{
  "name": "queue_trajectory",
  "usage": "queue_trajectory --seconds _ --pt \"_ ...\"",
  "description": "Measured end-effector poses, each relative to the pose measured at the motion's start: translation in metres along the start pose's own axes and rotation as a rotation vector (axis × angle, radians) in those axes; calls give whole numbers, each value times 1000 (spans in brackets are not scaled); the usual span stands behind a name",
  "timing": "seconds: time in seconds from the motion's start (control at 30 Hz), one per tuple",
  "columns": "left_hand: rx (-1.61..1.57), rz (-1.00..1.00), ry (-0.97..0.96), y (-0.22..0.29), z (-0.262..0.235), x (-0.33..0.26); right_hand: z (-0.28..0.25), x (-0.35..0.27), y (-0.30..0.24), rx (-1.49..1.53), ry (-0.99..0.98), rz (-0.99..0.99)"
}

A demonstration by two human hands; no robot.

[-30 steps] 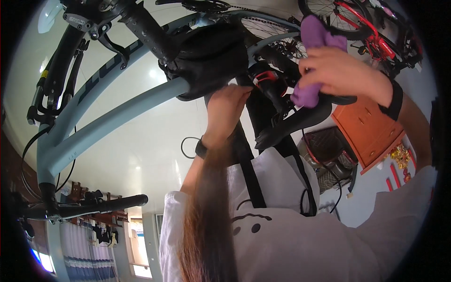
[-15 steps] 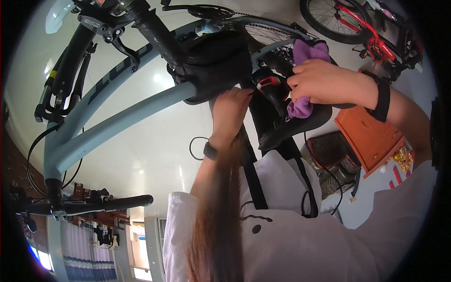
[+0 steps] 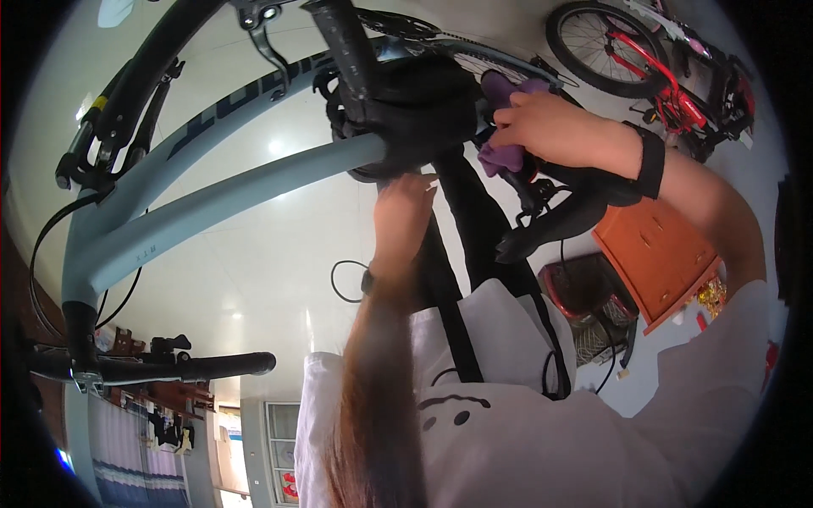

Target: The person wipes down various parts of several bicycles using a purple cloth, including the handlebars, frames, and wheels.

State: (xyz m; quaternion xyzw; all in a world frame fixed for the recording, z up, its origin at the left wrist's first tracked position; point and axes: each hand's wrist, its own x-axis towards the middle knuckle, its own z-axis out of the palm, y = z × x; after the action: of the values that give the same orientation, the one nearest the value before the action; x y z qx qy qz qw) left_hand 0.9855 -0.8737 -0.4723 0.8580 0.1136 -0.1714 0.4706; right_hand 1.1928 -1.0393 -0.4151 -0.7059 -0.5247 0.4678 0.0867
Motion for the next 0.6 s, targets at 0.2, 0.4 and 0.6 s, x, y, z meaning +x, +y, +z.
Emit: queue_trajectory --seconds 0.2,0.4,0.6 --pt "-86 -38 25 -2 9 -15 -25 -24 -28 -100 -213 -126" --pt "98 -80 58 -11 9 -52 -34 -61 -13 -256 36 221" --pt "358 12 49 -1 21 -82 -57 -111 -55 -327 491 326"
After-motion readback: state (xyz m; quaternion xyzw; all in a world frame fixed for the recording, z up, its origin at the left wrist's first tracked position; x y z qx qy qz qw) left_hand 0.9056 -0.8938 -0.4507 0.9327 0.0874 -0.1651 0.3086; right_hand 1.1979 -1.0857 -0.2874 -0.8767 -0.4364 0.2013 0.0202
